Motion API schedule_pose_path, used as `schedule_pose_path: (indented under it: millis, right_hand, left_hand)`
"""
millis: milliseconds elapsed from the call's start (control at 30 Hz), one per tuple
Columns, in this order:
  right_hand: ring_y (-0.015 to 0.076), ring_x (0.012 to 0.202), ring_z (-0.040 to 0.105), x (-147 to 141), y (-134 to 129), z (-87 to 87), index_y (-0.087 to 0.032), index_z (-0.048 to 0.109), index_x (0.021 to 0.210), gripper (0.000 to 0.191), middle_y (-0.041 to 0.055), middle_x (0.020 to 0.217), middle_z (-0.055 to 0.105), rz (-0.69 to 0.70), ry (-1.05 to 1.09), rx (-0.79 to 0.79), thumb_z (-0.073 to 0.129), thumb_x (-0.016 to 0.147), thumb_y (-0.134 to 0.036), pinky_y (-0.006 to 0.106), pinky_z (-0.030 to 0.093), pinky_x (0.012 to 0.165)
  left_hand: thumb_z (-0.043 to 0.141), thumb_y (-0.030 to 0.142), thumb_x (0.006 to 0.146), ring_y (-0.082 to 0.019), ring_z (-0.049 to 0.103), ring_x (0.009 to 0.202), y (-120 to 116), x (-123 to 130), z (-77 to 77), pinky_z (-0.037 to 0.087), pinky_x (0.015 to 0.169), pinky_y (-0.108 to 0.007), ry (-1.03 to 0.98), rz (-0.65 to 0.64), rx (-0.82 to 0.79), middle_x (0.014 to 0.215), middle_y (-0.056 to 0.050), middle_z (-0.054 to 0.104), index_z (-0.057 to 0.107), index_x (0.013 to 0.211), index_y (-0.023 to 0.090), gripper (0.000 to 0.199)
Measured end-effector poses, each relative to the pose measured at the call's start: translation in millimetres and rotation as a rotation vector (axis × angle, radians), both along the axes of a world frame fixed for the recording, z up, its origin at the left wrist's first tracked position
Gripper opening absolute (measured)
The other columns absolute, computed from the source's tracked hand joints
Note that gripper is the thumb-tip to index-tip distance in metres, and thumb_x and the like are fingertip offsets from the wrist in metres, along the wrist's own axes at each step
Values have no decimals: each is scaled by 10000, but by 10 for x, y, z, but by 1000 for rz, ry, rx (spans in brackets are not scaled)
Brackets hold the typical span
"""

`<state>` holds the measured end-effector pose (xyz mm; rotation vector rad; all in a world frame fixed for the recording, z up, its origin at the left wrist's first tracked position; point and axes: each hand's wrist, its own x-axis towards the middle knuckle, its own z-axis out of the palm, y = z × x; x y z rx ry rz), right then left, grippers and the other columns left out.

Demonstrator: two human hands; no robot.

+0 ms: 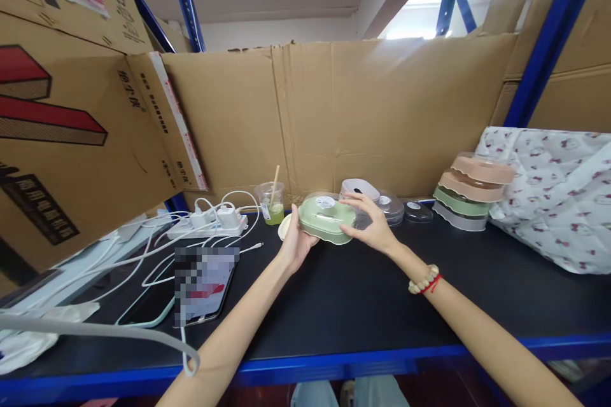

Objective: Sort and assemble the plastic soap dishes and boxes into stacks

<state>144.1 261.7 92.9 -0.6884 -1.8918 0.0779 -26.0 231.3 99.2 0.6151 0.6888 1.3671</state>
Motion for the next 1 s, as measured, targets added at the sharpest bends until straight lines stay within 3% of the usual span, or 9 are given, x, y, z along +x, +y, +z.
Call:
schedule_pose_path:
  millis: [300, 433, 533, 700, 833, 900, 1000]
  right_hand:
    - [219, 1150, 482, -41, -48, -9, -193, 637, 1030, 466, 107, 1201, 517, 97, 13, -156, 698, 629, -421, 400, 352, 1017]
    - [213, 1191, 454, -107, -41, -48, -176, 478, 1216, 667, 123, 1273, 474, 188, 197, -424, 657, 647, -476, 377, 362, 1018]
    - [203, 1155, 486, -143, -33, -49, -176, 447, 1195, 687, 120, 1265, 488, 264, 305, -579, 666, 620, -481, 331, 418, 967]
    - [201, 1102, 521, -112, -47, 22, -170, 523, 1068, 616, 102, 1183, 553, 284, 350, -632, 717, 551, -442, 300, 446, 918]
    - [205, 1094, 523, -100, -51, 54, -176, 573, 1051, 583, 89, 1173, 563, 331, 289, -594, 705, 561, -463, 297, 458, 887]
    - [203, 1041, 547, -69, -6, 63, -178, 591, 1039, 538, 90, 1138, 577, 262, 284, -591, 621, 634, -532, 291, 486, 806]
    - [185, 840, 583, 113, 136, 76, -168, 574, 1054, 526, 104, 1060, 592, -38, 360, -543, 441, 737, -565, 282, 487, 622]
  left_hand:
    - [440, 315, 870, -152, 608, 857, -33, -19, 16, 517, 684, -253, 39, 47, 17, 1164, -93, 566, 545, 1110, 144, 313]
    - [530, 278, 765, -136, 595, 859, -44, -10, 9, 502, 660, -216, 47, 114, 66, 1158, -54, 559, 504, 1128, 192, 374]
    - [583, 273, 673, -141, 583, 903, -46, -14, 9, 499, 659, -203, 59, 158, 130, 1138, -30, 557, 483, 1108, 213, 450]
    - [668, 345, 564, -152, 588, 781, -16, -58, 15, 475, 531, -196, 205, 185, 138, 1034, -37, 583, 480, 1040, 200, 532]
    - [673, 426, 583, -150, 573, 650, -3, -72, 14, 447, 466, -210, 301, 102, 77, 908, -66, 614, 563, 984, 148, 501]
    - [659, 427, 616, -135, 560, 590, -12, -60, 12, 428, 449, -201, 293, 71, 47, 849, -69, 626, 593, 955, 126, 458]
    - [622, 396, 677, -135, 580, 595, -32, -30, 14, 425, 457, -192, 241, 105, -8, 843, -67, 640, 594, 993, 125, 417]
